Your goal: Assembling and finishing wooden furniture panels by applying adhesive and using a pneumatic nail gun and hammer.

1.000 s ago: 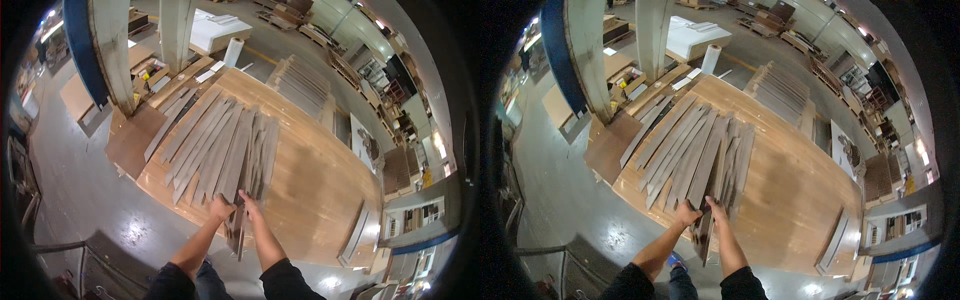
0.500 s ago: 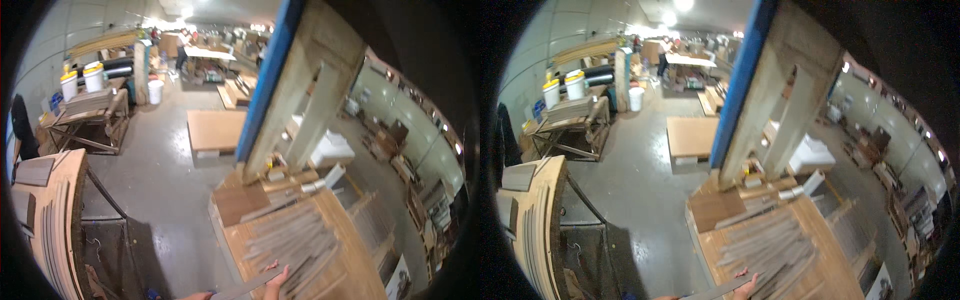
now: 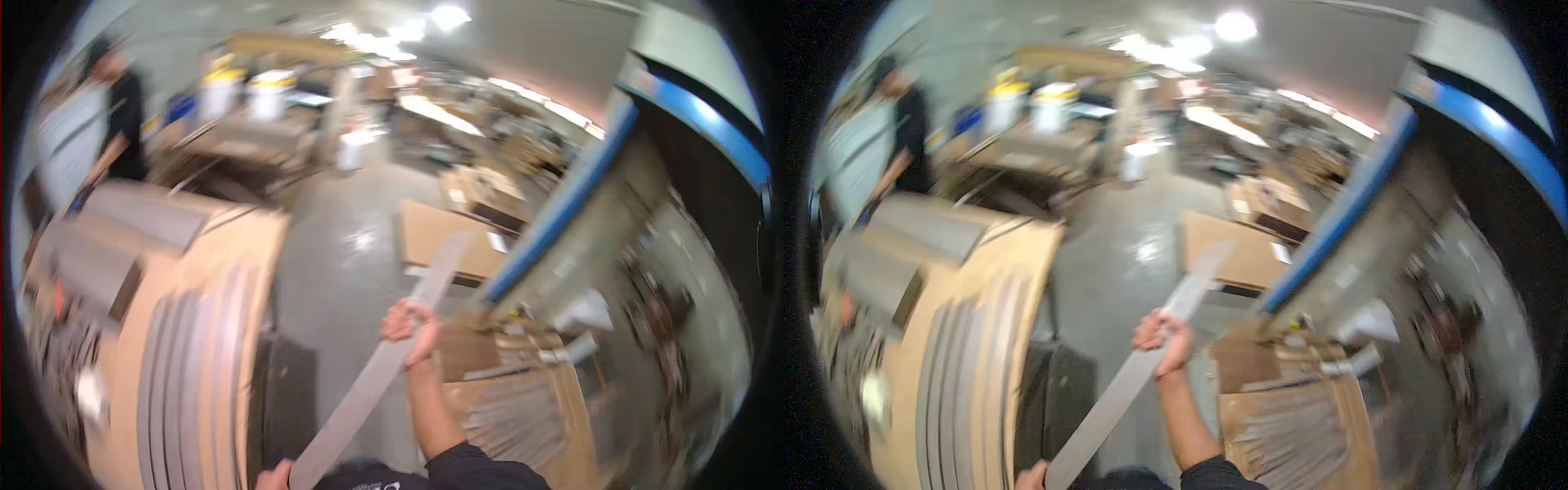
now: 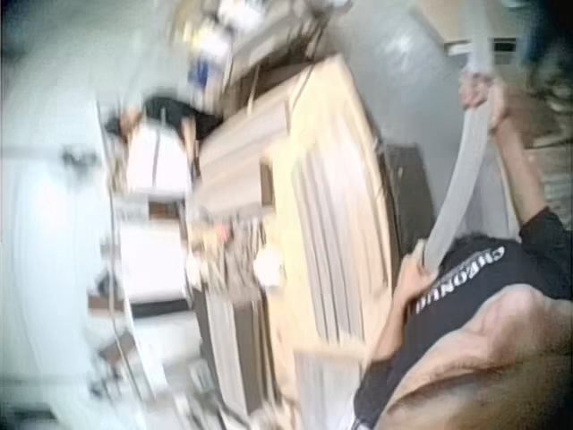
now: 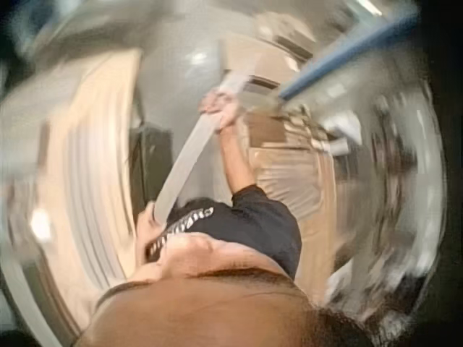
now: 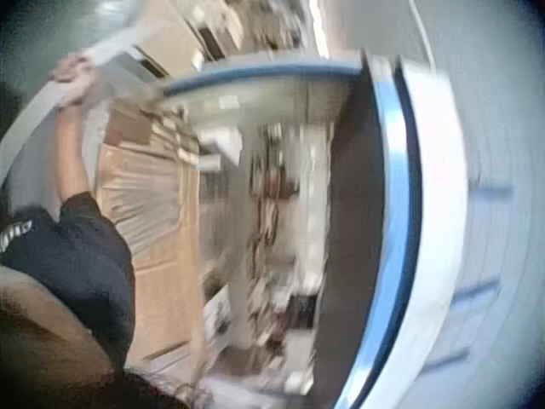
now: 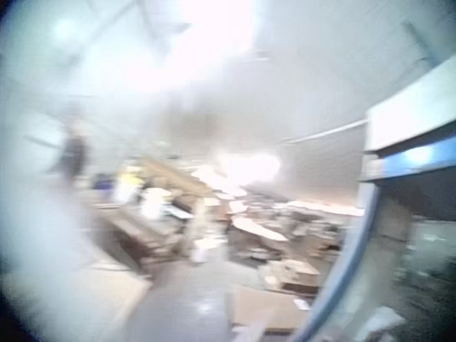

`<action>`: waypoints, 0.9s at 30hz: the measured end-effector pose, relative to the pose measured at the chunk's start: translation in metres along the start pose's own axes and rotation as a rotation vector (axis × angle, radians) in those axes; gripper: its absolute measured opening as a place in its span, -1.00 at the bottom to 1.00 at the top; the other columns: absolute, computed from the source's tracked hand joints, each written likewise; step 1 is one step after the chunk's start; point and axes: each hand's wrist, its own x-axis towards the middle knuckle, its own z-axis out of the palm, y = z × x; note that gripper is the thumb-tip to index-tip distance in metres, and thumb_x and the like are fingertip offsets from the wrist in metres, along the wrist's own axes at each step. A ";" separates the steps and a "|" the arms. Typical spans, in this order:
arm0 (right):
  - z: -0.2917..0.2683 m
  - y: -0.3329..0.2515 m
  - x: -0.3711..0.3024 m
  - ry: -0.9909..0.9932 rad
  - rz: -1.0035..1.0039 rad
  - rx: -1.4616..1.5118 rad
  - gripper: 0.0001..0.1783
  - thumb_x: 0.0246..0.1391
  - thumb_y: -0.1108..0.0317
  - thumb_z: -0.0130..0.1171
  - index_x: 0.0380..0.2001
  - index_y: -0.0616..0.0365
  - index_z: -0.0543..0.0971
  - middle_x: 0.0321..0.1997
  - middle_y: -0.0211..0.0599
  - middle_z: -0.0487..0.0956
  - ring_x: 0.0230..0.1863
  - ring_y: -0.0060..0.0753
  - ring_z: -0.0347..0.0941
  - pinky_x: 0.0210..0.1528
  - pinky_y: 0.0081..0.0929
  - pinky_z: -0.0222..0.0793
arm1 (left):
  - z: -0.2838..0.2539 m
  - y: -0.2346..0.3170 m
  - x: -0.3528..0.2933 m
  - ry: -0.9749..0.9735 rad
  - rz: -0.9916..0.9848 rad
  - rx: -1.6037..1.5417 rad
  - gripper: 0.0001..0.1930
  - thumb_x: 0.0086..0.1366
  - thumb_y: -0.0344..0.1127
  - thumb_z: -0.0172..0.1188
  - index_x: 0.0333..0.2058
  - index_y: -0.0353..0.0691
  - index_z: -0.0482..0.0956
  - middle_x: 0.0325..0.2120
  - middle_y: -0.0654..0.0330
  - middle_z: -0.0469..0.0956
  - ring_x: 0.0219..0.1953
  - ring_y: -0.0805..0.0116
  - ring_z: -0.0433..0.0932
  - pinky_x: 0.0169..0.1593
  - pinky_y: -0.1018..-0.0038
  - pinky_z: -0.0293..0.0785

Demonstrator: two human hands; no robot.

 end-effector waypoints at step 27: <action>-0.025 0.263 0.168 0.080 0.763 0.165 -0.86 0.04 0.24 -0.05 -0.39 0.03 0.33 -0.64 -0.52 0.20 -0.63 -0.63 0.12 -0.49 -0.58 0.14 | -0.210 -0.175 -0.050 0.889 -0.629 0.952 -0.64 0.16 -0.33 0.08 -0.05 -0.24 0.39 -0.24 0.02 0.44 -0.18 0.06 0.42 -0.12 0.25 0.38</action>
